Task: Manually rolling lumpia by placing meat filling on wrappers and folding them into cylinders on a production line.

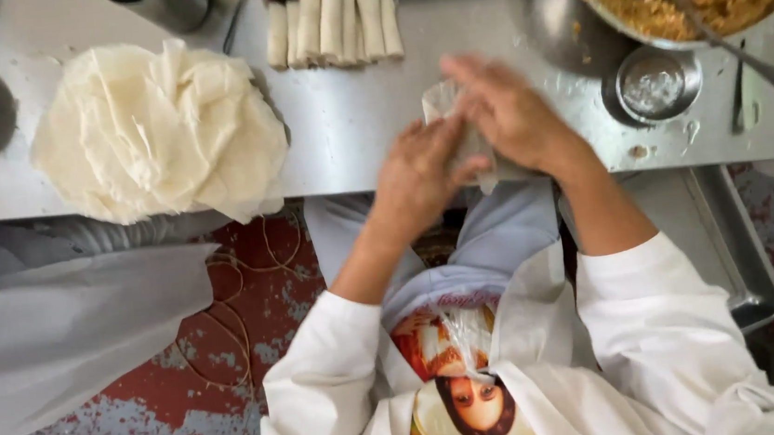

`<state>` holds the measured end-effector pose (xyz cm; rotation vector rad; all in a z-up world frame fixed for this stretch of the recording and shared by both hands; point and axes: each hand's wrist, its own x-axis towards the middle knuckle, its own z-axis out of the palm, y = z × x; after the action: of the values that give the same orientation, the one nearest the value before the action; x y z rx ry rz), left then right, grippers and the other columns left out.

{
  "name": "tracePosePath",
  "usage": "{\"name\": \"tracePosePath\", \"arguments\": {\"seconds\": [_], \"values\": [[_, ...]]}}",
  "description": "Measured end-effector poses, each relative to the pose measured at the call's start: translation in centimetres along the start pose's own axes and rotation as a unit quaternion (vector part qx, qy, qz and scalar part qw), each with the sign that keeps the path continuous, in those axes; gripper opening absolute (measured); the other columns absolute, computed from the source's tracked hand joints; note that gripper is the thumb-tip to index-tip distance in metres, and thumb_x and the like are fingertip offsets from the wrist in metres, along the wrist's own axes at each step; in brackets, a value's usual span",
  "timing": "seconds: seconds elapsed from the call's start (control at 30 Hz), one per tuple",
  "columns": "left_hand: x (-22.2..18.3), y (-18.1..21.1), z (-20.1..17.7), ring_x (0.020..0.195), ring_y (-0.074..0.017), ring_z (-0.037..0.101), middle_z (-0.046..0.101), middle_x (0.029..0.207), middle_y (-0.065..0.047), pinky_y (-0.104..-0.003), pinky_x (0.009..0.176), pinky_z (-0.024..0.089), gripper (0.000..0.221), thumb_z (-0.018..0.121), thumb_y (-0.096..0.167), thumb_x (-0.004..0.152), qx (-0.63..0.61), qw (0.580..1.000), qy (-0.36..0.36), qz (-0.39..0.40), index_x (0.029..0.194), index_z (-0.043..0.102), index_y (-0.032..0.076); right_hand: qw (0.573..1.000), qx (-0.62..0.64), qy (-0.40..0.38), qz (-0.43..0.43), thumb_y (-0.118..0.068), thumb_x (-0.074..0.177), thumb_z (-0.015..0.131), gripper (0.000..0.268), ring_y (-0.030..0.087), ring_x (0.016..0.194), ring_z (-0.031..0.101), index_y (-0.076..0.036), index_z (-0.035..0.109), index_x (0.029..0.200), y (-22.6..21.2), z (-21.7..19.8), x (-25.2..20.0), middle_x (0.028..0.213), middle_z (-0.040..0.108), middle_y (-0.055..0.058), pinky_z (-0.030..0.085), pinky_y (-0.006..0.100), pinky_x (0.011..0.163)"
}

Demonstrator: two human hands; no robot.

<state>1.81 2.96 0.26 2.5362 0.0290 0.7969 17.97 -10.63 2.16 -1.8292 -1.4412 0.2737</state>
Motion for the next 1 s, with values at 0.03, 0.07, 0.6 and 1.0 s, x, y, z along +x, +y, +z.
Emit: {"name": "tracePosePath", "arguments": {"seconds": [0.03,0.07,0.6,1.0], "values": [[0.4,-0.8,-0.7,0.111,-0.0365,0.078,0.08,0.116,-0.019,-0.052,0.106,0.058,0.065,0.078,0.05,0.095,-0.046,0.999,-0.002,-0.006,0.14,0.068,0.004,0.996,-0.068,0.059,-0.012,-0.01,0.113,0.061,0.038,0.047,0.135,0.061,0.0,0.065,0.149,0.1,-0.8,-0.1,0.142,0.068,0.026,0.045,0.058,0.113],[0.8,-1.7,-1.5,0.112,-0.0332,0.078,0.08,0.116,-0.014,-0.047,0.106,0.059,0.061,0.084,0.041,0.094,-0.091,0.996,-0.003,-0.012,0.144,0.067,0.01,0.983,-0.136,0.117,-0.025,-0.007,0.113,0.065,0.032,0.043,0.133,0.065,-0.001,0.072,0.144,0.2,-1.7,-0.2,0.137,0.073,0.022,0.049,0.051,0.111],[1.9,-0.9,-4.5,0.095,-0.0293,0.076,0.079,0.098,-0.009,-0.041,0.086,0.065,0.04,0.091,0.019,0.088,-0.191,0.972,-0.136,-0.009,0.122,0.072,0.012,0.977,-0.199,0.073,-0.035,-0.023,0.102,0.079,0.01,0.026,0.1,0.064,-0.014,0.077,0.101,-5.3,0.6,-6.1,0.108,0.068,0.002,0.046,0.039,0.084],[2.4,-3.7,-2.5,0.079,-0.0236,0.062,0.062,0.081,-0.007,-0.032,0.077,0.058,0.011,0.08,0.019,0.099,-0.148,0.986,-0.067,0.046,0.102,0.082,0.008,0.99,-0.124,0.062,0.002,-0.029,0.097,0.088,0.021,0.027,0.089,0.064,-0.011,0.078,0.104,-4.3,-0.6,-1.4,0.093,0.066,0.005,0.052,0.04,0.085]]}}
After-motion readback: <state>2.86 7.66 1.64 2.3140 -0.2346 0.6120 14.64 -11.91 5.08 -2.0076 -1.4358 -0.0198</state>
